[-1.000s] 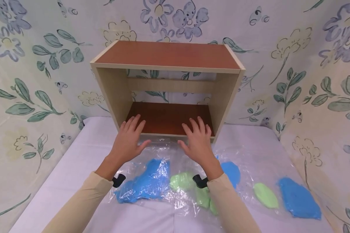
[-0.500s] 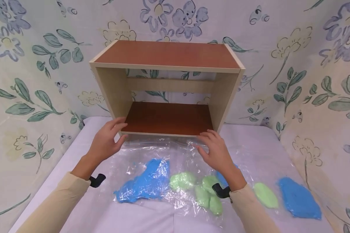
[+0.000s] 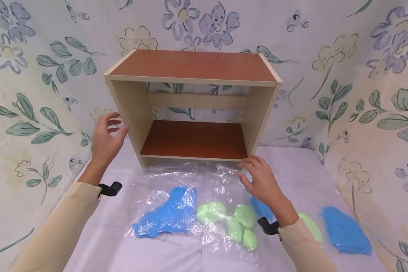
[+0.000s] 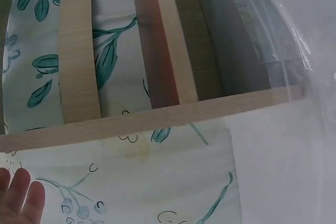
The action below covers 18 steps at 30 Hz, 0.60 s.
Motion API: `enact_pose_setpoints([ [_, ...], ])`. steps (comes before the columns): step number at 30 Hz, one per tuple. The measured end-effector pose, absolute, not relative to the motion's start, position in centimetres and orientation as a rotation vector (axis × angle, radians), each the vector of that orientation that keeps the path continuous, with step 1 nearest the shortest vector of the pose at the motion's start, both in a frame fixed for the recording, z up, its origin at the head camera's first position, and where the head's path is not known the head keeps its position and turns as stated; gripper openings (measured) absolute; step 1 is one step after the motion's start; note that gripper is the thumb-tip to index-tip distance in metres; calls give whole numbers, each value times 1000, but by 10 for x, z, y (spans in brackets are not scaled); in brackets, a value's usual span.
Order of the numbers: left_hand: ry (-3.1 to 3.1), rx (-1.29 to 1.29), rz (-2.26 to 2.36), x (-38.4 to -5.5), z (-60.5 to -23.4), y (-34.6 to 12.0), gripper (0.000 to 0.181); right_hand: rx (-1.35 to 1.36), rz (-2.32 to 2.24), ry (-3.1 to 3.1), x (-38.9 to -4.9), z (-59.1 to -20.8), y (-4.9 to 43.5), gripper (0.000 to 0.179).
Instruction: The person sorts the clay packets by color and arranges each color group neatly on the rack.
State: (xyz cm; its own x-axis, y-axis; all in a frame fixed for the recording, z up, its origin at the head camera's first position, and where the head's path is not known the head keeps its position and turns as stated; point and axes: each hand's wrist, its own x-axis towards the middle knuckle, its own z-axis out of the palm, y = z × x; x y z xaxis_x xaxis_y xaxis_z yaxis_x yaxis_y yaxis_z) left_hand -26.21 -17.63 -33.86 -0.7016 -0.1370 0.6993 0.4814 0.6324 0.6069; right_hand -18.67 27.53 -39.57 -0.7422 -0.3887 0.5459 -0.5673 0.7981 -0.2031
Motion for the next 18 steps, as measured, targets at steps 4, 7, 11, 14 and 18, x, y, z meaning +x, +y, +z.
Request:
enact_pose_setpoints([
  [4,-2162,-232,-1206,-269,-325,-170,52,743,461,-2465,-188,-395,271,29],
  [7,-2191,-195,-1281,-276,-319,-166,54,760,435,-2454,-188,-393,268,29],
  [11,-2230,-110,-1334,-284,-316,-165,50,774,423,-2475,-185,-393,266,29],
  [14,-2227,-64,-1350,-287,-317,-166,45,776,417,-2491,-182,-394,267,28],
  [18,-2208,-62,-1367,-288,-314,-164,44,761,402,-2508,-182,-395,270,28],
])
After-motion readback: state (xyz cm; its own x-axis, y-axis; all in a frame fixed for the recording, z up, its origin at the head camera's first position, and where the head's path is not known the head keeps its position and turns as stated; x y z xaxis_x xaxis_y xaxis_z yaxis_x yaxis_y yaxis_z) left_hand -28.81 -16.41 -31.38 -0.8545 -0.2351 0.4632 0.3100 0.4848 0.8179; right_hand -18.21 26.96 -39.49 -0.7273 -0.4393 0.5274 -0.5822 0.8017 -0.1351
